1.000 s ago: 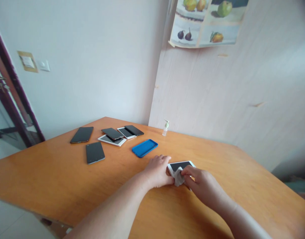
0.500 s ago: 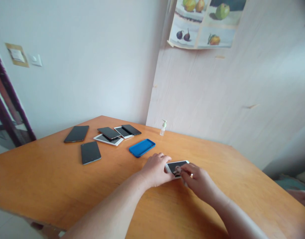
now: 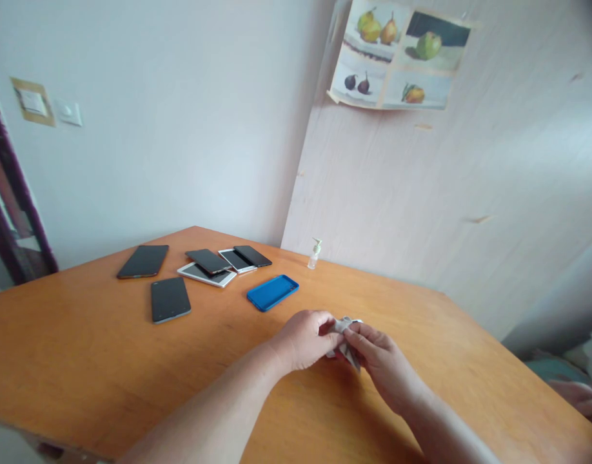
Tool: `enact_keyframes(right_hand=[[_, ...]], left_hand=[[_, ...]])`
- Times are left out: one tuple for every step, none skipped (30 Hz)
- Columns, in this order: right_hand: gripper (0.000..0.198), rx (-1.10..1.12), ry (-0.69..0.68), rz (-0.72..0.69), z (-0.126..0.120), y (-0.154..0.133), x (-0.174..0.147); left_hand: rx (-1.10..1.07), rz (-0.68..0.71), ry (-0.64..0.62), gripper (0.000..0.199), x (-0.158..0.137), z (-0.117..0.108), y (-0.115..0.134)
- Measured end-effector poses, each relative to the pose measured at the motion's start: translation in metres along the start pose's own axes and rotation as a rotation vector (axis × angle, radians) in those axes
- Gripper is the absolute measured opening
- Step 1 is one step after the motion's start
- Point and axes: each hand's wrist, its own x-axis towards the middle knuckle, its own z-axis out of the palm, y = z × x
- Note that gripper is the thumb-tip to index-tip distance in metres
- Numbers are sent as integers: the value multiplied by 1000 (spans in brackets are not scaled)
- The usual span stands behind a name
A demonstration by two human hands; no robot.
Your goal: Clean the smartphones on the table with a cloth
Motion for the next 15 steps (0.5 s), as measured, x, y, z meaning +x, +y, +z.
enact_keyframes(right_hand=[[37, 6, 5, 4, -1, 1, 1], [36, 10, 20, 5, -2, 3, 1], [35, 11, 38, 3, -3, 4, 2], [34, 13, 55, 0, -5, 5, 3], [34, 15, 67, -5, -6, 5, 4], [33, 20, 73, -9, -8, 6, 4], [33, 27, 76, -11, -8, 5, 5], [32, 37, 78, -10, -8, 5, 4], [31, 48, 84, -9, -8, 4, 4], [30, 60, 89, -8, -6, 3, 4], [30, 74, 92, -10, -5, 2, 3], [30, 93, 91, -13, -3, 0, 2], [29, 114, 82, -14, -1, -1, 1], [29, 135, 71, -13, 0, -2, 0], [30, 152, 60, -9, 0, -2, 0]], left_hand=[[28, 1, 0, 29, 1, 0, -2], [54, 5, 7, 32, 2, 0, -3], [73, 10, 18, 35, 4, -1, -4], [84, 16, 31, 37, 5, -2, -5], [86, 19, 48, 39, 5, -3, -5], [77, 19, 67, 39, 6, -5, -5], [54, 17, 88, 37, 5, -6, -3], [18, 12, 106, 34, 5, -6, -2], [-32, 6, 111, 31, 4, -6, 0], [-94, -1, 95, 29, 3, -6, 2], [-157, -7, 60, 27, 1, -5, 4], [-208, -10, 17, 27, 0, -4, 5], [-235, -14, -21, 27, 0, -2, 6], [-238, -15, -41, 25, -1, -1, 6], [-219, -15, -39, 22, 0, 0, 5]])
